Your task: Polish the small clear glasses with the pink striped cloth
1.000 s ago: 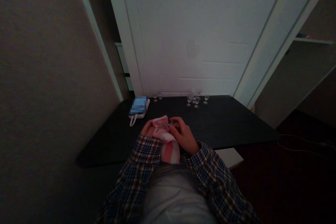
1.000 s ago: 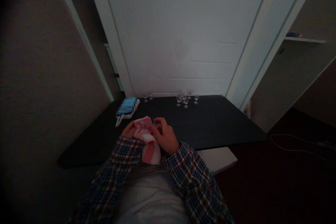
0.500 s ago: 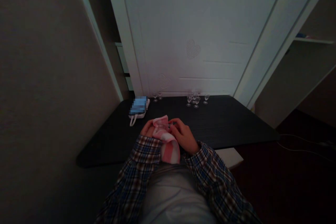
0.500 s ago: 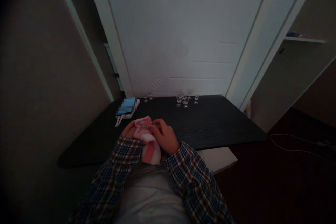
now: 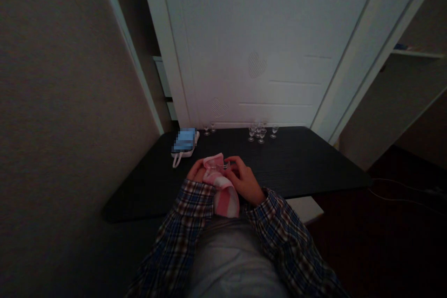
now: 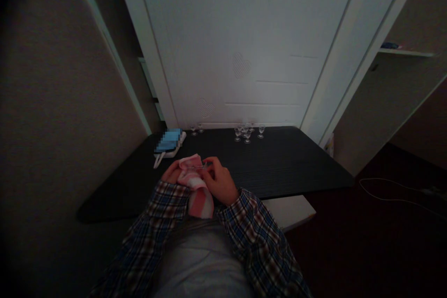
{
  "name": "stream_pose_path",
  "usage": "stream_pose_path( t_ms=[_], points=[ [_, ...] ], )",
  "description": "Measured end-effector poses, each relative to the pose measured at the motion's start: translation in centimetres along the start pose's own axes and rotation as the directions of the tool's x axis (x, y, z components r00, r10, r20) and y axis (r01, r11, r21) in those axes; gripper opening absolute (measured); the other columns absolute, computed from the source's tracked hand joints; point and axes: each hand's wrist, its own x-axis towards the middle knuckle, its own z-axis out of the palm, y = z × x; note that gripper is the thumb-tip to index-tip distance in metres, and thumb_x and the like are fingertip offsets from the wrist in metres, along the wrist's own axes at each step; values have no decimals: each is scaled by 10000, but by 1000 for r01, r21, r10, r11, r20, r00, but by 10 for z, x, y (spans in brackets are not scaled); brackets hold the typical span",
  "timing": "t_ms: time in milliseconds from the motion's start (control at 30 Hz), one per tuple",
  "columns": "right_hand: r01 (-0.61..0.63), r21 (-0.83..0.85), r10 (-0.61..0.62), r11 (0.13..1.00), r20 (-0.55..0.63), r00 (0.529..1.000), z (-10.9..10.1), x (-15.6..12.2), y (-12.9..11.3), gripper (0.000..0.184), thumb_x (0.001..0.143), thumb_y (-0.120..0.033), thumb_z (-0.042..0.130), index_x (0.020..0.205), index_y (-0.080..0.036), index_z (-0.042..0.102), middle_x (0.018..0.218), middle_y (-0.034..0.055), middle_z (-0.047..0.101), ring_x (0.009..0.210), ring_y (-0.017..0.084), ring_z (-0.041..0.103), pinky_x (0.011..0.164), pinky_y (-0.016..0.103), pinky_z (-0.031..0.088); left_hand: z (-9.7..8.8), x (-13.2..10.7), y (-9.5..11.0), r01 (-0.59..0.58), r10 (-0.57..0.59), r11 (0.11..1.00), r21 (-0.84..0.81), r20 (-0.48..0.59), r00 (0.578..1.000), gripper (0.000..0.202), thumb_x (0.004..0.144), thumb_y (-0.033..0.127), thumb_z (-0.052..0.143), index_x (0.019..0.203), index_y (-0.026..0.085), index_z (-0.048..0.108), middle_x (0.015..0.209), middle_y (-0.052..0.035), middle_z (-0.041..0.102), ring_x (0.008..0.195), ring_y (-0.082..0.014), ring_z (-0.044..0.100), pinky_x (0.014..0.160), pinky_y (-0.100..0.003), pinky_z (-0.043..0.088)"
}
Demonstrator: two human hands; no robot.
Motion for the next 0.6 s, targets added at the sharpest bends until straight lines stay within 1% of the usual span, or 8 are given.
stream_pose_path(
  t_ms=[133,233,400,600],
  points=[
    [-12,17,12,1000,-7,1000,1,0,2,267,850,-308,487,1093,-209,441,823,13,642,735,140,618,638,245,465,-3,1,-3,34,-34,999,-35,9,999,117,685,221,530,752,160,602,671,-15,628,564,-141,551,511,-235,421],
    [-9,12,9,1000,-15,1000,1,0,4,277,848,-309,491,1100,-210,429,799,6,640,719,141,617,622,243,462,-3,3,-5,14,-14,1000,-18,19,1000,116,667,206,544,748,154,607,683,-20,636,563,-136,553,509,-228,423],
    [-21,4,21,1000,-14,1000,1,0,3,281,848,-339,491,1091,-211,429,799,6,639,711,142,618,621,247,467,-3,6,-5,12,-12,1000,-3,-4,1000,110,683,233,535,709,151,603,622,-18,615,534,-133,535,474,-222,404],
    [-36,10,36,999,-11,999,1,0,2,266,842,-336,498,1067,-210,437,805,9,642,715,144,621,618,247,466,-2,0,-1,5,-5,1000,20,19,1000,103,681,235,572,760,182,613,670,-18,620,594,-156,550,537,-251,424]
  ],
)
